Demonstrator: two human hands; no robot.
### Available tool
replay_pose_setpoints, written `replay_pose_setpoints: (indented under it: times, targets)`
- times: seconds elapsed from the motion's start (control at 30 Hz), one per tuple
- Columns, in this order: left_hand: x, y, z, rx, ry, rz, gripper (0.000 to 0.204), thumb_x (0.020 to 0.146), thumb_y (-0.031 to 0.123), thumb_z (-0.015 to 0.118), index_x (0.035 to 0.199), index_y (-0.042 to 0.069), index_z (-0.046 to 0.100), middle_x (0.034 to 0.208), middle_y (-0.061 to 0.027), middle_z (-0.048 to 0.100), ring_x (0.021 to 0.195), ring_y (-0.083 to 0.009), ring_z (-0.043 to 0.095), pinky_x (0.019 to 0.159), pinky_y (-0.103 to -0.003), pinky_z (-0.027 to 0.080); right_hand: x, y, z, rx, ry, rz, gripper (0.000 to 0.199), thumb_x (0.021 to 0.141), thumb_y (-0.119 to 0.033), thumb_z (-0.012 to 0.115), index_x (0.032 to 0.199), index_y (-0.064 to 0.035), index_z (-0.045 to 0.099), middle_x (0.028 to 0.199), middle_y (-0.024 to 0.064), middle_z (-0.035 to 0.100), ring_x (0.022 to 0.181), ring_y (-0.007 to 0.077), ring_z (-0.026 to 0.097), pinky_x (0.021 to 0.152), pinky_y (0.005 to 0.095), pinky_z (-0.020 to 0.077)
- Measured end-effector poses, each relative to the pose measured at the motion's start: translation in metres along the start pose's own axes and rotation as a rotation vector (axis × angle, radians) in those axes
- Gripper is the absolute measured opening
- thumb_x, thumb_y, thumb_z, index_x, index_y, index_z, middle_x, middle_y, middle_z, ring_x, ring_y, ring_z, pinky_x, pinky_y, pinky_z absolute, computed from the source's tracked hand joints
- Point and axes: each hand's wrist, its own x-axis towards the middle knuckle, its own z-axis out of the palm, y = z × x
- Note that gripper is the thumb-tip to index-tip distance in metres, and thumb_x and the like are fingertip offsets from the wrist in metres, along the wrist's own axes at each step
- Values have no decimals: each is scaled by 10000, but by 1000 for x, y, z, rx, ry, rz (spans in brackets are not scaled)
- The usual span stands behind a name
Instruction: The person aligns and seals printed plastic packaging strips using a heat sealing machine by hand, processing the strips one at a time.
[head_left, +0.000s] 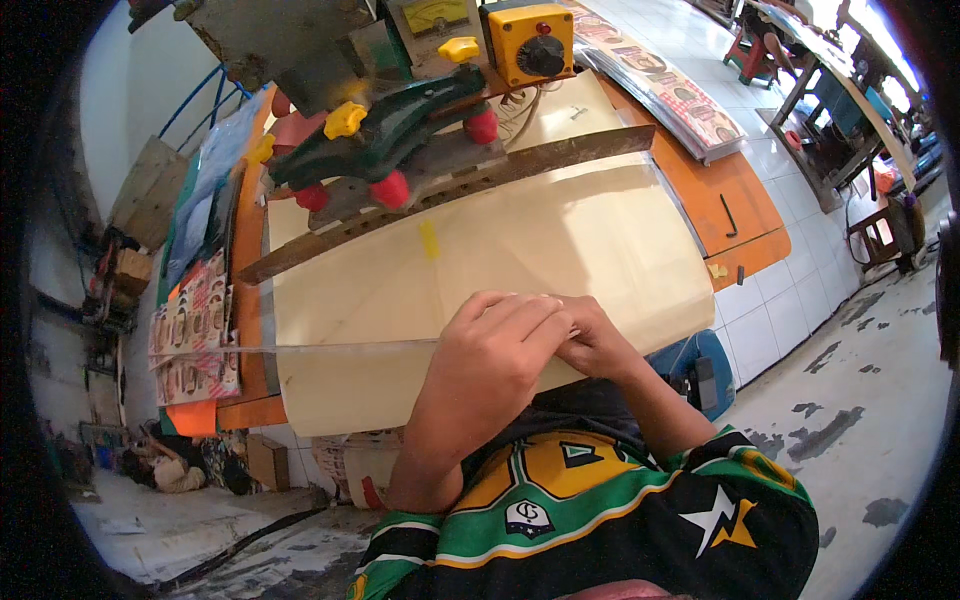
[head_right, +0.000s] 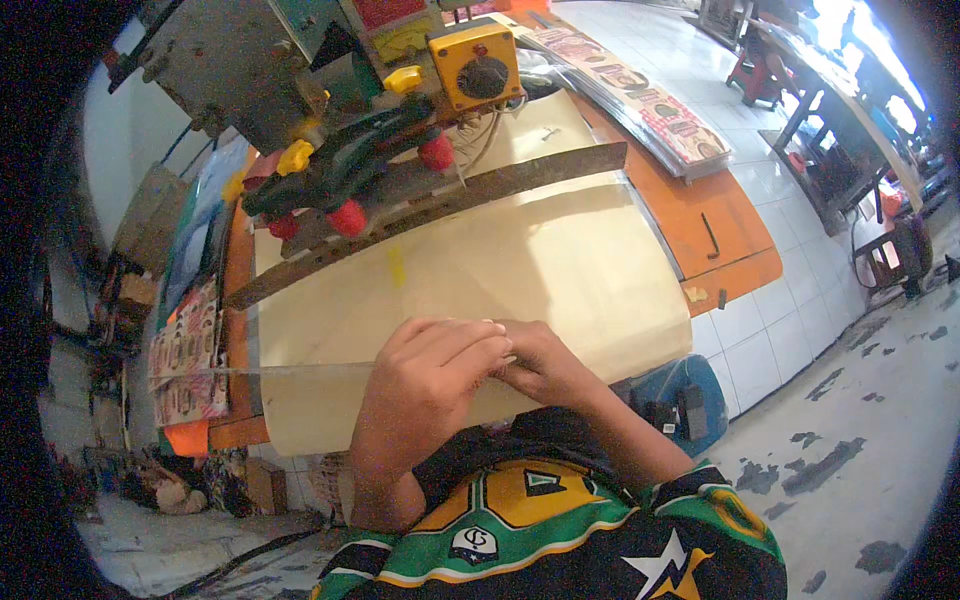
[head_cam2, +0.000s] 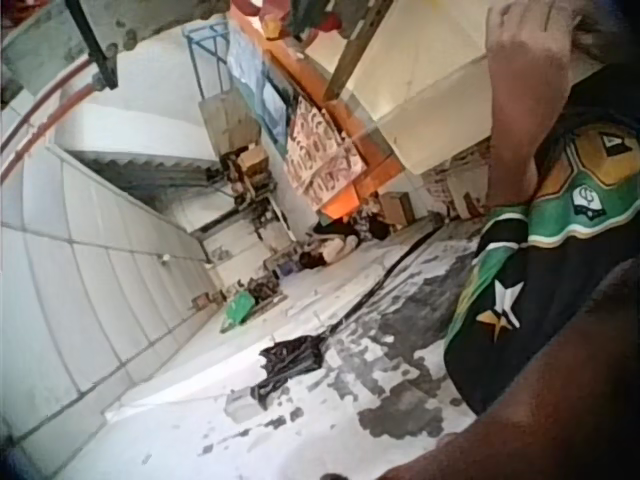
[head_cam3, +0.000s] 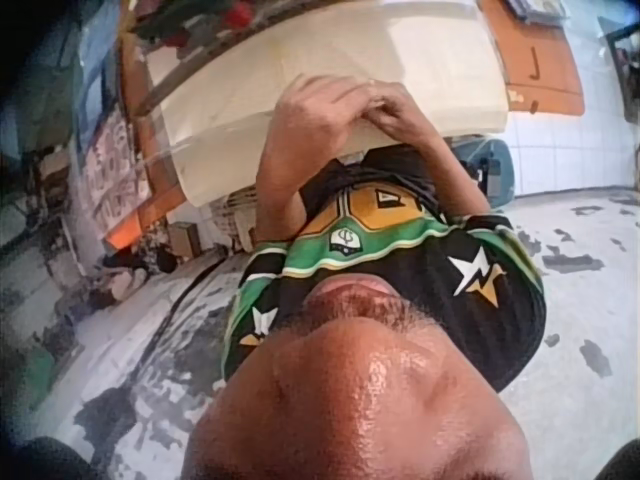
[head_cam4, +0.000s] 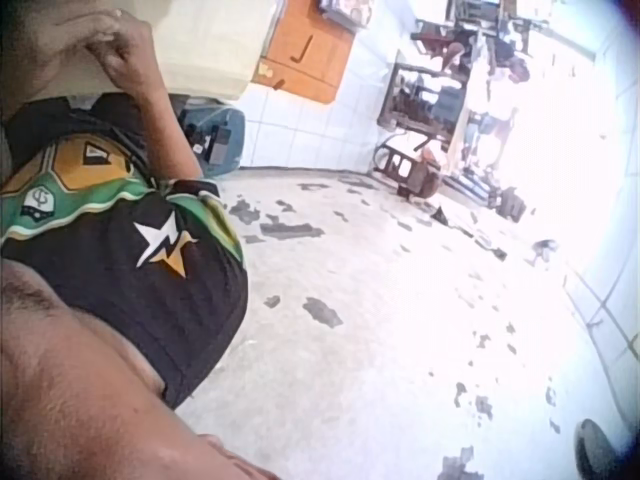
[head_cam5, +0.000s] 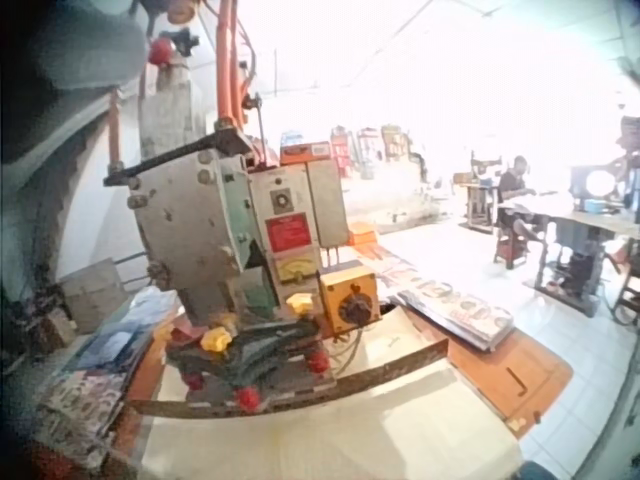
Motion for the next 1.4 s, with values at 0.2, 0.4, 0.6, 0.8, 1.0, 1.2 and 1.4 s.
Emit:
replay_pose_setpoints:
  times: [0.2, 0.4, 0.6, 0.8, 1.0, 1.2, 1.4]
  targets:
    - [4, -4, 16, 37, 147, 12, 228, 774, 82, 607, 992, 91, 674, 1043, -55, 706, 970, -212, 668, 841, -360, 471, -3, 2, -5, -9, -29, 38, 162, 860, -82, 637, 1001, -7, 608, 948, 175, 650, 899, 372, 630, 784, 395, 493]
    - [4, 0, 26, 44, 316, -4, 179, 811, 72, 603, 958, 112, 696, 989, -31, 728, 921, -179, 696, 754, -318, 476, -10, 17, -2, -142, 12, -10, 182, 854, -74, 612, 1026, -13, 608, 1040, 193, 638, 946, 387, 614, 826, 416, 489]
    - [-2, 5, 26, -6, 346, -22, 176, 802, 52, 610, 943, 103, 702, 972, -29, 730, 894, -174, 704, 682, -284, 486, 0, -4, -5, 19, -30, 20, 202, 861, -91, 602, 1042, -2, 603, 1091, 182, 633, 1008, 376, 607, 872, 403, 485]
    - [-4, 9, 25, -14, 381, -32, 152, 801, 37, 625, 922, 83, 705, 972, -39, 731, 881, -178, 707, 670, -287, 497, 4, -10, -3, 47, -35, -22, 189, 900, -123, 570, 1040, 0, 600, 1090, 179, 635, 1009, 363, 610, 875, 400, 485]
    - [-2, 11, 26, -44, 428, -52, 86, 838, 67, 636, 892, 70, 704, 941, -67, 735, 832, -200, 714, 658, -290, 496, -1, 5, -2, 6, -58, -78, 166, 891, -60, 574, 1048, -17, 605, 1095, 181, 640, 1007, 365, 615, 873, 400, 487]
    - [-6, 16, 18, -1, 451, -26, 145, 828, 28, 612, 942, 45, 700, 907, -87, 727, 821, -192, 711, 713, -276, 500, 5, -7, 4, 78, -85, -53, 220, 892, -54, 602, 1108, -32, 638, 1124, 173, 654, 1028, 335, 629, 888, 382, 488]
    - [-19, 12, 7, -763, 602, -122, 297, 1014, 187, 437, 924, -72, 552, 904, -236, 672, 745, -333, 695, 636, -426, 577, 3, -17, 4, 165, -106, 58, 347, 890, -67, 602, 1236, -77, 628, 1195, 141, 655, 1068, 281, 643, 903, 381, 491]
